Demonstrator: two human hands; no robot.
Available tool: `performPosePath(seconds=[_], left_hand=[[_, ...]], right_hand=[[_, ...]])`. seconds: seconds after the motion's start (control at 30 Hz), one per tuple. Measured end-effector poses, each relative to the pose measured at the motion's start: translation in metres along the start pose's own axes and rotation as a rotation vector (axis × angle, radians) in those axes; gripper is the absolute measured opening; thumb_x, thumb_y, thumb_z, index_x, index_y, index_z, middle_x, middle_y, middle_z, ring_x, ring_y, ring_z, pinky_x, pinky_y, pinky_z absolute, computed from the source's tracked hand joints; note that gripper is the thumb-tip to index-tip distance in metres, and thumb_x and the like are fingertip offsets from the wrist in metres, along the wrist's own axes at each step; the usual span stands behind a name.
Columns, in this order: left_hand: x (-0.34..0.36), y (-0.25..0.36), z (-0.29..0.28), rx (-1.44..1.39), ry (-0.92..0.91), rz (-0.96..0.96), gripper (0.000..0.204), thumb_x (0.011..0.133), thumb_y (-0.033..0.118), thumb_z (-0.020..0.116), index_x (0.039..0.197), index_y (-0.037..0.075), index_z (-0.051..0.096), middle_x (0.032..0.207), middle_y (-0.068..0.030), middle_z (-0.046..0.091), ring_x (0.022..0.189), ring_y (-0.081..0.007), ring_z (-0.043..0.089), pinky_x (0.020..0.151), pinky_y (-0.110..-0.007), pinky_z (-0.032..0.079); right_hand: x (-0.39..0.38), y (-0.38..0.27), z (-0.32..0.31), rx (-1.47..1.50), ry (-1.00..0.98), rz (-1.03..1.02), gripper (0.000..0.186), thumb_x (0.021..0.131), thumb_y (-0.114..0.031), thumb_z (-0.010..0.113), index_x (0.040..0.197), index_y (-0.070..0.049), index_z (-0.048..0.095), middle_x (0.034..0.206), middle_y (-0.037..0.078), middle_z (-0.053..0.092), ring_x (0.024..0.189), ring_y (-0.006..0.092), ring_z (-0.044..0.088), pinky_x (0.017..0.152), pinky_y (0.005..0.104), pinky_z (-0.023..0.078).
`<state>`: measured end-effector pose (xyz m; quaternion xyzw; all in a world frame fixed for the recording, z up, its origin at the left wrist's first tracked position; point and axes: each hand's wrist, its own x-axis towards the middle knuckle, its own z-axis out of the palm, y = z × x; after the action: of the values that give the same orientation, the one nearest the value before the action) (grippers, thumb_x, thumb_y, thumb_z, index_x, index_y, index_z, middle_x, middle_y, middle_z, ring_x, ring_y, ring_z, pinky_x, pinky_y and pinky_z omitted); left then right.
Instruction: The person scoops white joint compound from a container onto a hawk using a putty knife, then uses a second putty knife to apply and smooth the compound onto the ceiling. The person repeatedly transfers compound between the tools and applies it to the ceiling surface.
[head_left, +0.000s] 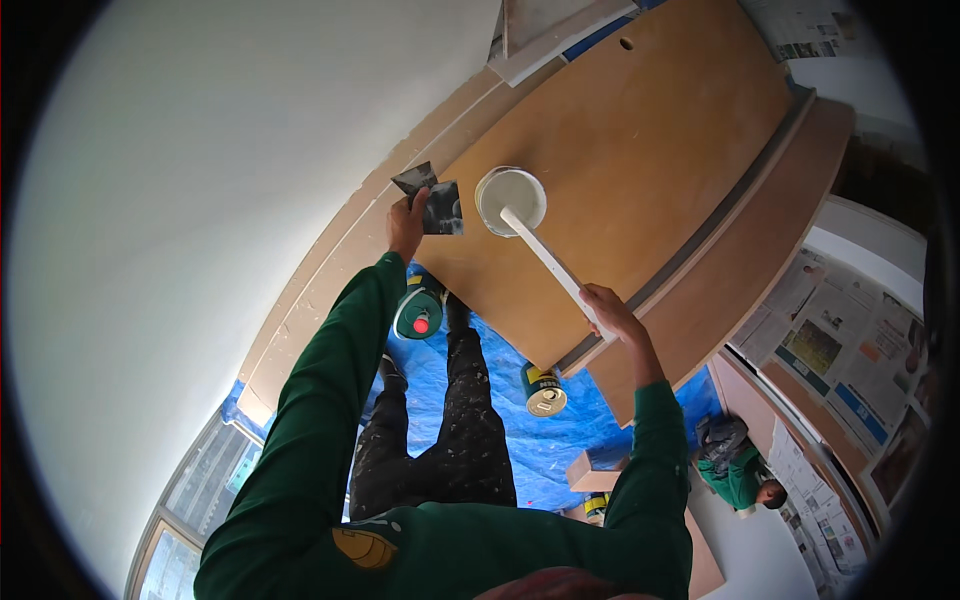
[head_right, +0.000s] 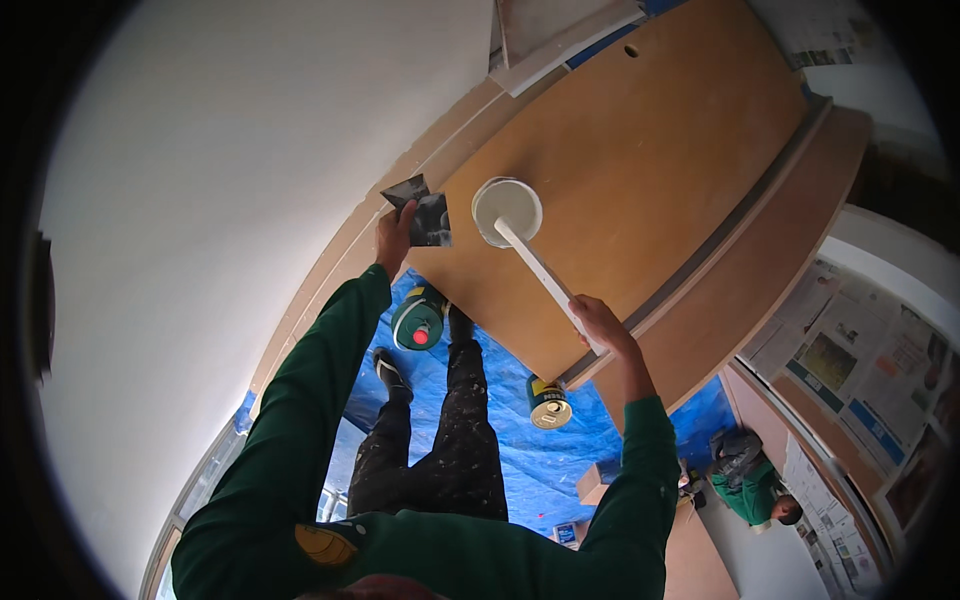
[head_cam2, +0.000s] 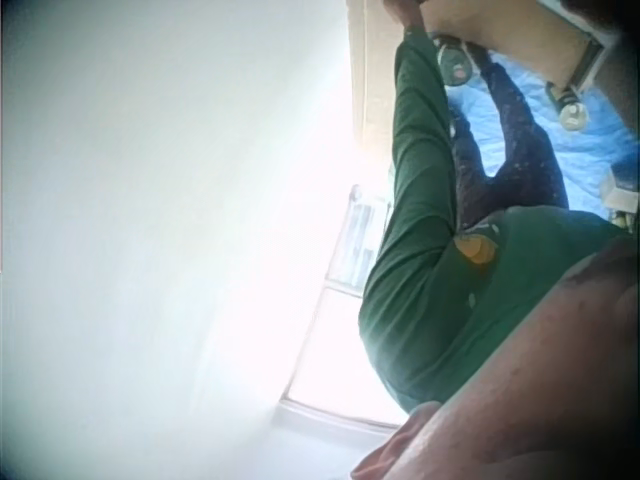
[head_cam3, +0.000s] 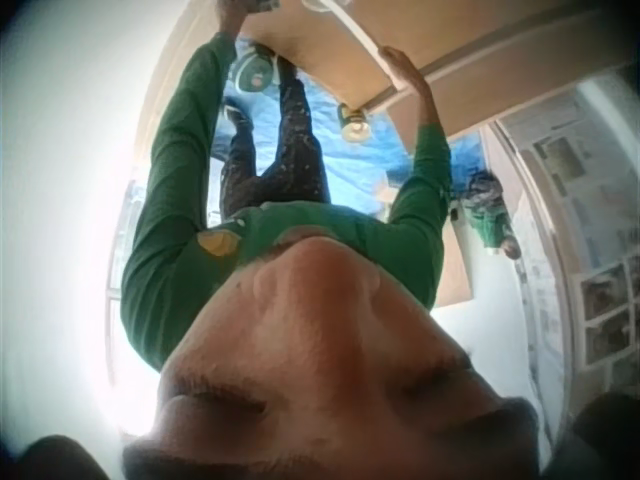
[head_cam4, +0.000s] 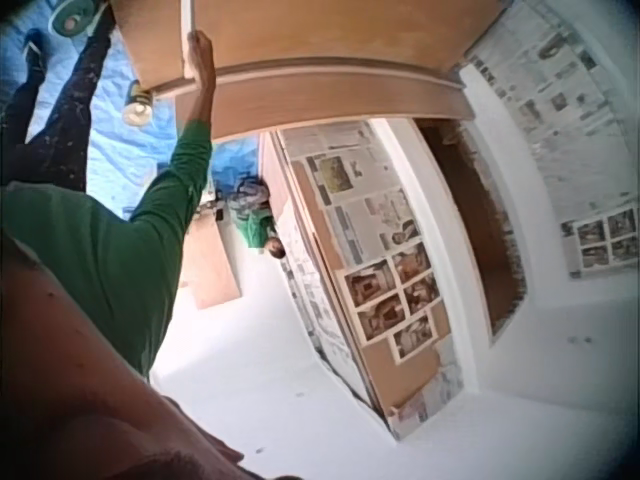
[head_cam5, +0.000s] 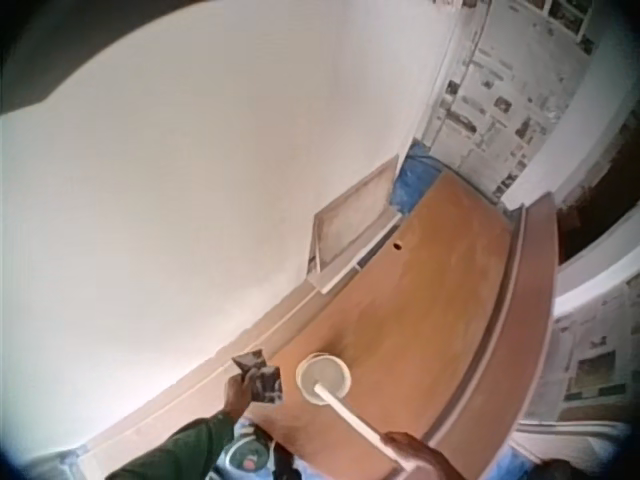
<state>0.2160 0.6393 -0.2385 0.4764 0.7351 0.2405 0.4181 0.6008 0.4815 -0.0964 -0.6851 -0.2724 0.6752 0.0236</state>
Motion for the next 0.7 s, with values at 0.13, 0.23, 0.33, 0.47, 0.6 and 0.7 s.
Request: performPosePath(seconds=[0.13,0.23,0.33,0.47,0.6,0.7], left_hand=[[0.002,0.005,0.017,0.140,-0.073,-0.031,0.065,0.091,0.061,0.058,0.075,-0.001,0.064,0.075,-0.0258,0.064,0.078,-0.0462,0.063,0.068,-0.053,0.046],[0.004,0.013,0.031,0.174,-0.107,0.051,0.065,0.091,0.062,0.056,0.078,-0.001,0.066,0.076,-0.0247,0.066,0.077,-0.0443,0.065,0.069,-0.051,0.048],[-0.009,0.037,0.042,0.028,-0.195,0.071,0.066,0.092,0.063,0.054,0.081,0.000,0.068,0.074,-0.0231,0.066,0.075,-0.0422,0.065,0.068,-0.049,0.048],[-0.009,0.044,0.081,-0.045,-0.199,0.152,0.066,0.094,0.063,0.051,0.081,0.000,0.069,0.070,-0.0210,0.065,0.071,-0.0393,0.065,0.066,-0.047,0.048],[-0.017,0.082,0.080,-0.098,-0.324,0.088,0.066,0.096,0.061,0.049,0.078,0.001,0.069,0.066,-0.0194,0.063,0.066,-0.0357,0.064,0.065,-0.046,0.048],[-0.014,0.093,0.082,-0.230,-0.342,0.074,0.065,0.097,0.059,0.049,0.077,0.000,0.068,0.063,-0.0161,0.062,0.062,-0.0309,0.062,0.062,-0.044,0.047]], right_hand=[[-0.058,-0.013,-0.001,0.020,-0.009,-0.011,0.033,0.105,-0.034,0.046,0.103,-0.002,0.056,0.064,0.002,0.050,0.047,0.0105,0.050,0.044,0.0283,0.044],[-0.103,-0.032,-0.002,0.086,-0.015,0.001,0.031,0.106,-0.032,0.045,0.109,-0.003,0.056,0.065,0.001,0.049,0.048,0.0093,0.048,0.044,0.0269,0.043],[-0.135,-0.040,-0.005,0.041,-0.019,-0.028,0.036,0.105,-0.038,0.046,0.106,-0.004,0.055,0.066,0.001,0.051,0.048,0.0091,0.049,0.043,0.0263,0.042],[-0.158,-0.050,-0.010,0.032,-0.022,-0.058,0.036,0.105,-0.037,0.047,0.114,-0.003,0.056,0.067,0.001,0.051,0.048,0.0077,0.048,0.044,0.0245,0.042],[-0.162,-0.053,-0.003,-0.017,0.050,-0.106,0.037,0.104,-0.034,0.050,0.119,-0.002,0.059,0.068,0.002,0.052,0.051,0.0084,0.050,0.047,0.0250,0.042],[-0.150,-0.046,0.011,-0.345,0.337,-0.471,0.038,0.102,-0.030,0.055,0.127,-0.002,0.060,0.072,0.006,0.053,0.060,0.0131,0.055,0.052,0.0292,0.045]])
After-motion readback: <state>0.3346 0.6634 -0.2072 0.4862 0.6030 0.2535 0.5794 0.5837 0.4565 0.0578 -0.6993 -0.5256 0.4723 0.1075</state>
